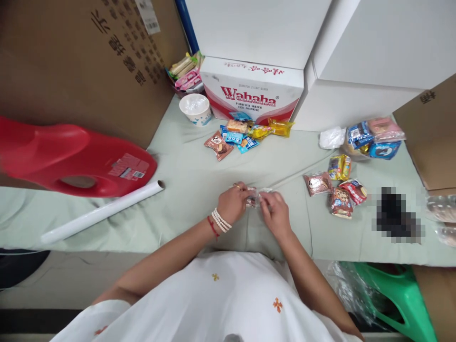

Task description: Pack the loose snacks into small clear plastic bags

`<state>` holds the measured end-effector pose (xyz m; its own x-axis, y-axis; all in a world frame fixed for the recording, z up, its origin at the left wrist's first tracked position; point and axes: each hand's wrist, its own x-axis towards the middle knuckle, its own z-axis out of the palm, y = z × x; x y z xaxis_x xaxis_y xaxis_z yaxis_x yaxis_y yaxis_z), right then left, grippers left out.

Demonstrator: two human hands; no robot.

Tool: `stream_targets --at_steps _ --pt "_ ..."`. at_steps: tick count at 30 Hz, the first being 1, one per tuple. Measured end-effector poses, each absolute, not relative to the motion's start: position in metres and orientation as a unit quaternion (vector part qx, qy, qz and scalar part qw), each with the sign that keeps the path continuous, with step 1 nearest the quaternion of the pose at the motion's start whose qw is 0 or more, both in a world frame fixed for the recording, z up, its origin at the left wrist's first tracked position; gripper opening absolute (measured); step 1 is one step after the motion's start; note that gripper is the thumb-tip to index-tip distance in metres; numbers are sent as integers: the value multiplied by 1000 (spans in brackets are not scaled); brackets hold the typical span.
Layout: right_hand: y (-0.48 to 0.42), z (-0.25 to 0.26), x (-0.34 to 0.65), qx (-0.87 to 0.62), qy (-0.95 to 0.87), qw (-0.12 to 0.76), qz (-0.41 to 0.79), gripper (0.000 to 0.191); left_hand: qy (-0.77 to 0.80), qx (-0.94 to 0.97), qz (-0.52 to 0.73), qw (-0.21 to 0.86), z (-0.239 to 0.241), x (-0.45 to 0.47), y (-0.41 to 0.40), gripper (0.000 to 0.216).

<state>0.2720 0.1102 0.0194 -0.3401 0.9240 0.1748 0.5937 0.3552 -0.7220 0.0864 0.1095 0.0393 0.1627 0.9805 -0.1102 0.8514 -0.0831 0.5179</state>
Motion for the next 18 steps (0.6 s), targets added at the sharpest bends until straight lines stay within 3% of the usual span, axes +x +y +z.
stream_targets --at_steps 4,7,10,14,18 --pt "122 9 278 -607 -741 251 138 45 680 696 152 171 44 85 106 25" --pt "126 14 276 -598 -763 194 150 22 734 643 158 151 43 77 108 50" --pt "123 28 264 -598 -755 181 197 15 744 629 123 188 39 71 110 41" --pt "112 41 236 -535 -769 217 275 21 735 622 138 232 37 76 105 26" --pt "102 42 227 -486 -728 316 366 31 695 626 294 196 40 86 93 10"
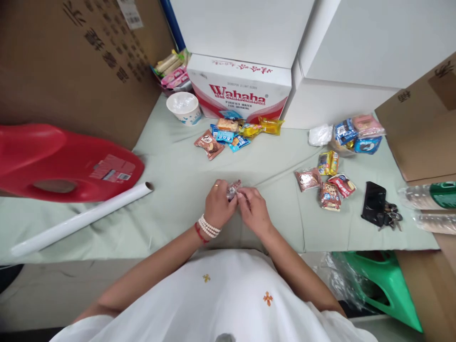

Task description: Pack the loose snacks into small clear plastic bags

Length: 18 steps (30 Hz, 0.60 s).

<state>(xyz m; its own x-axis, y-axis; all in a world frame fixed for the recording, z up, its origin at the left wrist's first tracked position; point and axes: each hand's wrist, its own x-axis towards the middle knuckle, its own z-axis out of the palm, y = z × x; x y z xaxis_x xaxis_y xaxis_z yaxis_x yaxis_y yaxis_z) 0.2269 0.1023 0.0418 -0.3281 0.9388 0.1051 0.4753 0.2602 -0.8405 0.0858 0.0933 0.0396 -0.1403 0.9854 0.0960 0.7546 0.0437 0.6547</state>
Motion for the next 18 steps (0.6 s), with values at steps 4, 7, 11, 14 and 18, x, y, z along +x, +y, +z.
stream_targets --at_steps 4,7,11,14,18 --pt "97 39 245 -479 -666 342 459 42 577 631 412 315 42 98 82 15" --pt "94 30 266 -489 -588 355 538 44 459 567 452 513 42 106 79 38" --pt "87 13 310 -546 -424 444 571 33 385 485 423 662 39 108 78 54" --pt "84 6 352 -596 -279 562 501 32 413 452 419 670 34 97 77 47" --pt "90 -1 392 -627 -203 640 395 46 456 420 430 656 30 77 78 36"
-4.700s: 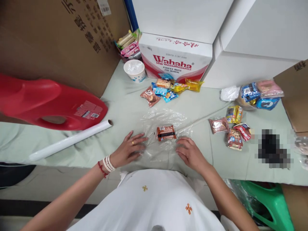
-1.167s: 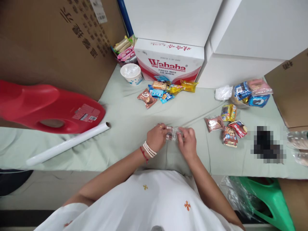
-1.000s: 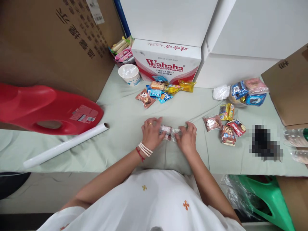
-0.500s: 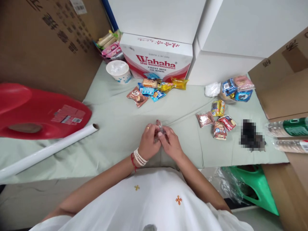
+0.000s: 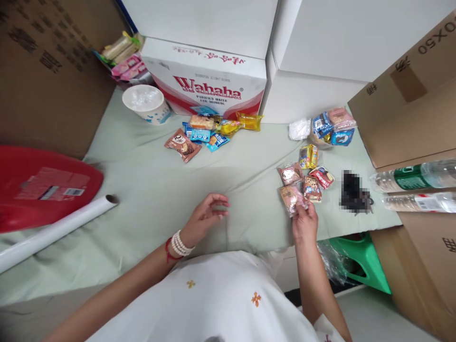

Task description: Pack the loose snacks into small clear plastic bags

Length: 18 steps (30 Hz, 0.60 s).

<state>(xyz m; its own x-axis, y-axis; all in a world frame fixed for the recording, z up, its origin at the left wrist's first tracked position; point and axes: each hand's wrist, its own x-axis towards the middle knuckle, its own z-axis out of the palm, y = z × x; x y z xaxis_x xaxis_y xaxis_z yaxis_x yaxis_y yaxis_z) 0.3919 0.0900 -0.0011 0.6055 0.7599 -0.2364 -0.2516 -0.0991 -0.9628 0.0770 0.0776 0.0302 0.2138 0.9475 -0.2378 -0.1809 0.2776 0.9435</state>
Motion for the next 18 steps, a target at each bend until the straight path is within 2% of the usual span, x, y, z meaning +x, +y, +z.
stream_targets --at_steps 2,4,7,10,13,18 --pt "97 -6 398 -657 -214 636 344 48 478 429 429 635 29 68 79 33" --pt "104 -8 399 -714 -249 585 293 49 507 454 422 599 29 57 80 31" --pt "103 0 399 -809 -363 408 217 58 571 526 407 481 28 34 71 28" --pt "92 21 404 -840 -471 254 88 64 628 611 377 301 25 2 47 22" --pt "96 46 410 -820 -514 253 15 53 663 644 335 183 18 -24 11 18" --pt "198 71 415 -750 -599 277 -37 20 678 663 287 137 0 -35 -33 13"
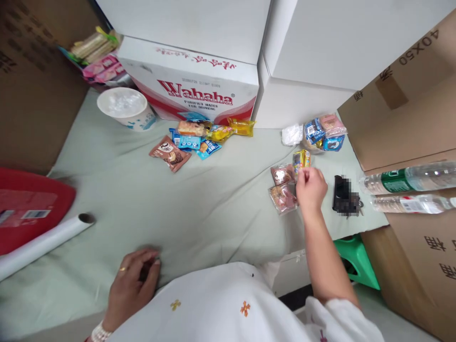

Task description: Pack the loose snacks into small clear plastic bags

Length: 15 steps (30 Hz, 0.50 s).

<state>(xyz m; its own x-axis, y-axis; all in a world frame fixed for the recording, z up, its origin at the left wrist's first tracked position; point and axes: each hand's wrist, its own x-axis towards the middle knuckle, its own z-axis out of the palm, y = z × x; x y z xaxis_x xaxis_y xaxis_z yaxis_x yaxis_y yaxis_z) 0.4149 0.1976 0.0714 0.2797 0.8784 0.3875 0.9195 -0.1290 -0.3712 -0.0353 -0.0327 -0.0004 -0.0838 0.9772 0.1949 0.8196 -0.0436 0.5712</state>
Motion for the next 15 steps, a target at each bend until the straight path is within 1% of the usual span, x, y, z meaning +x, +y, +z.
stream_targets --at_steps 2,3,6,7,10,12,15 --pt "257 73 414 -748 -602 275 -48 15 664 677 291 129 -7 -34 -38 13" --pt "285 72 412 -755 -598 267 -43 18 657 680 297 129 -9 -34 -38 14" --pt "346 68 405 -777 -581 242 -30 37 655 673 316 135 -13 -33 -38 16" --pt "358 68 402 -781 -578 236 -25 36 657 668 322 137 -14 -34 -38 16" --pt "373 71 398 -787 -570 237 2 15 665 650 338 145 -15 -35 -41 15" --pt "369 76 396 -777 -563 279 36 15 667 639 350 155 -14 -35 -43 14" --pt "340 84 389 -746 -560 351 83 9 677 609 368 190 -7 -34 -40 13"
